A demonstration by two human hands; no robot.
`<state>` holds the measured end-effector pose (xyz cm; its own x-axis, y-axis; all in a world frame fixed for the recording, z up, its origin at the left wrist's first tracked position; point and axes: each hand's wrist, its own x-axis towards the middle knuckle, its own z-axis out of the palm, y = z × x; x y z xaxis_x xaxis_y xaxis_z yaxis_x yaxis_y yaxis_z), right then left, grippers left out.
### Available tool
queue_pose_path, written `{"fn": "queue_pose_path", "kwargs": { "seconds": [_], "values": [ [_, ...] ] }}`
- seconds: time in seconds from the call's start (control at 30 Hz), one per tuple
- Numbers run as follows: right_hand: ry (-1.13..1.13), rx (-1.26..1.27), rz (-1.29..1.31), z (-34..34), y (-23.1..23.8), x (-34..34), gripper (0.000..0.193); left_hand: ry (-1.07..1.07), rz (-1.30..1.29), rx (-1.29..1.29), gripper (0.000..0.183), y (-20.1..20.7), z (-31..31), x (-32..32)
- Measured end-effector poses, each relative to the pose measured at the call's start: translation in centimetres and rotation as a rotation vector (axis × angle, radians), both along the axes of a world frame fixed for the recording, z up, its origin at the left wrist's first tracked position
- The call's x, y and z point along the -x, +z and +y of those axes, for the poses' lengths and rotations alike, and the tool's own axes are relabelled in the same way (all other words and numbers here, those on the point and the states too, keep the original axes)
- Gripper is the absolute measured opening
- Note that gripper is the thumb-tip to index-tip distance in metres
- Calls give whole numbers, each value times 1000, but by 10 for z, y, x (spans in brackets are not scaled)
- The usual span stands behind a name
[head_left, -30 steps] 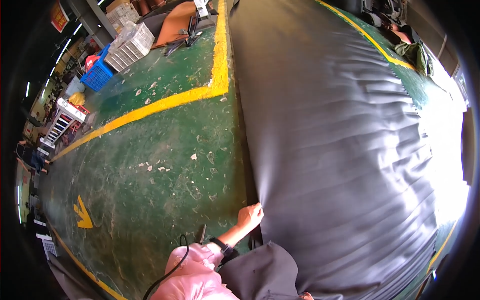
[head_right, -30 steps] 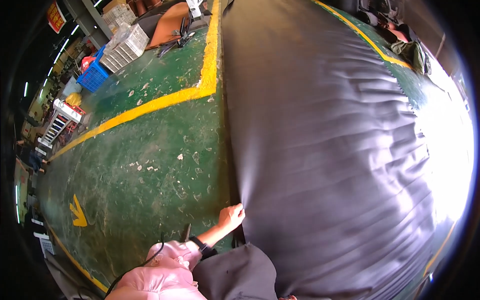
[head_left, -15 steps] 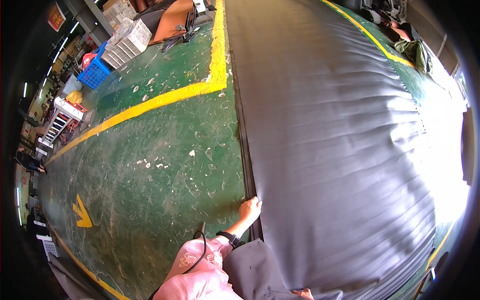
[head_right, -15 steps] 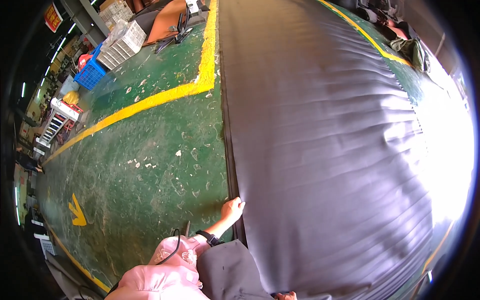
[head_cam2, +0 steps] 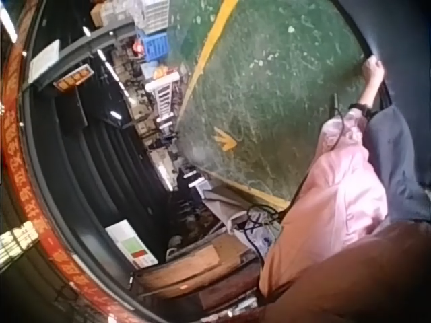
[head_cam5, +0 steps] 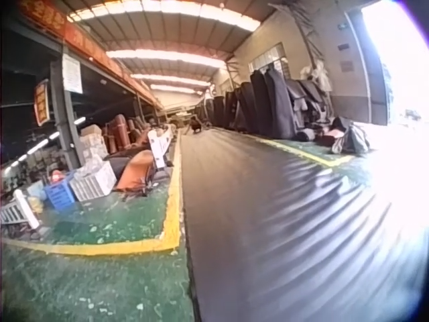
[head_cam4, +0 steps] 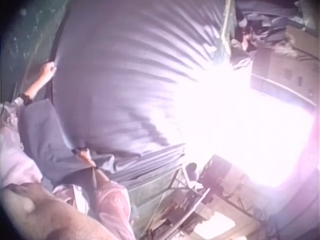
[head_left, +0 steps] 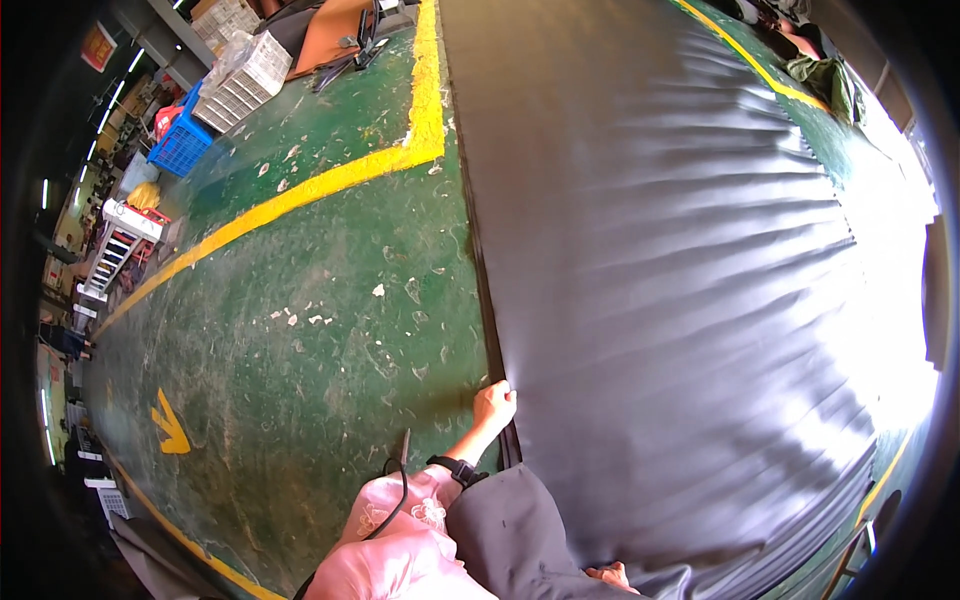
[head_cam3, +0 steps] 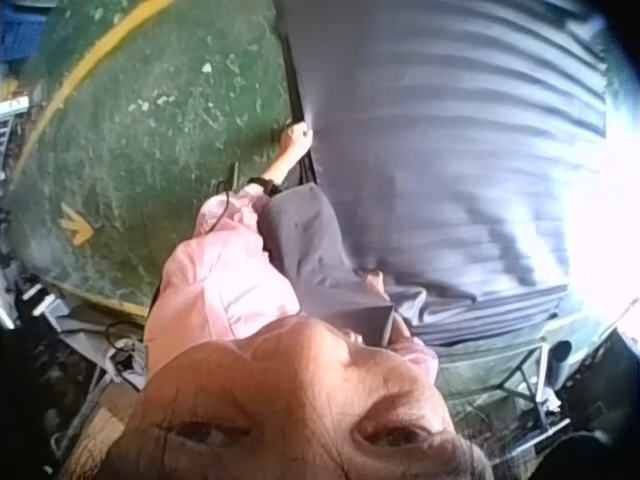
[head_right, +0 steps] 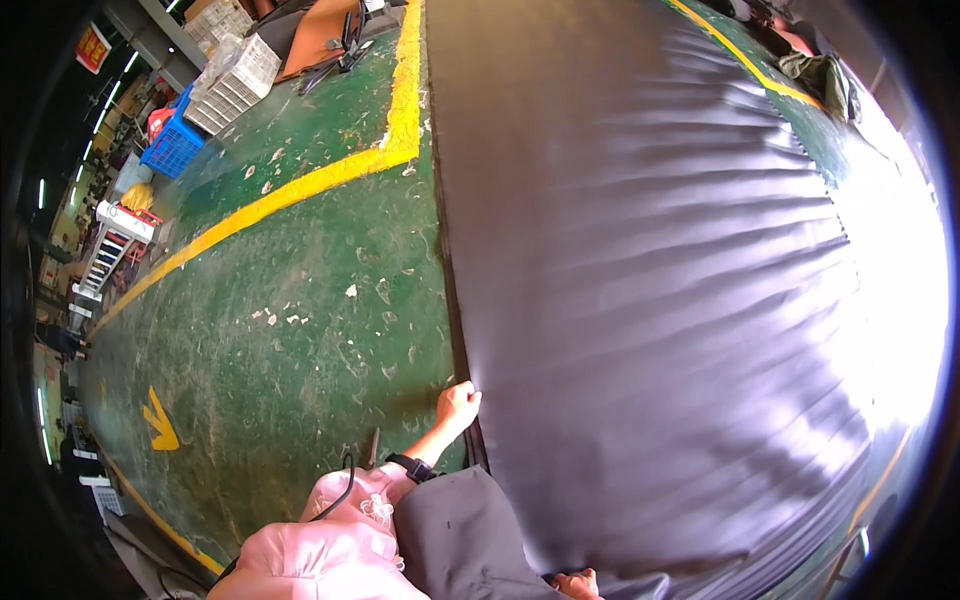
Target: Cutting a large sheet of black material using scissors and a ruler in a shoe factory.
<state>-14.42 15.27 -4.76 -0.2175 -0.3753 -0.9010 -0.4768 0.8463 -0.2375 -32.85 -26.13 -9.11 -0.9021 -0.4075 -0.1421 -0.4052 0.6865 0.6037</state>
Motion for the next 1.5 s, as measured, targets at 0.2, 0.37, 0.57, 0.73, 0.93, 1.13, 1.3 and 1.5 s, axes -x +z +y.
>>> {"fn": "queue_pose_path", "kwargs": {
  "seconds": [0.2, 0.37, 0.57, 0.73, 0.93, 1.13, 1.3, 1.5],
  "values": [
    [-33, 28, -18, -7, -5, -20, 25, 35, -66, -105, 22, -5, -11, -3],
    [-116, 20, -48, -10, -7, -53, 25, 87, -148, -312, 22, -3, -7, -2],
    [-319, 155, 22, -8, -13, -59, 15, 104, -159, -282, 22, 5, -13, -4],
    [-519, 323, 156, -8, -2, -66, 14, 227, -93, -549, 23, 3, -10, -7],
    [-666, 424, 246, -8, 1, -75, 9, 60, -172, -219, 25, 2, -14, -5],
    [-722, 480, 315, -25, 1, -71, 9, 113, -172, -347, 25, 0, -45, -7],
    [-736, 381, 406, -31, 8, -69, 10, 129, -394, -455, 23, 7, -31, 14],
    [-651, 222, 440, -51, 18, -50, 10, 164, -541, -561, 16, 21, -48, 25]
  ]
}}
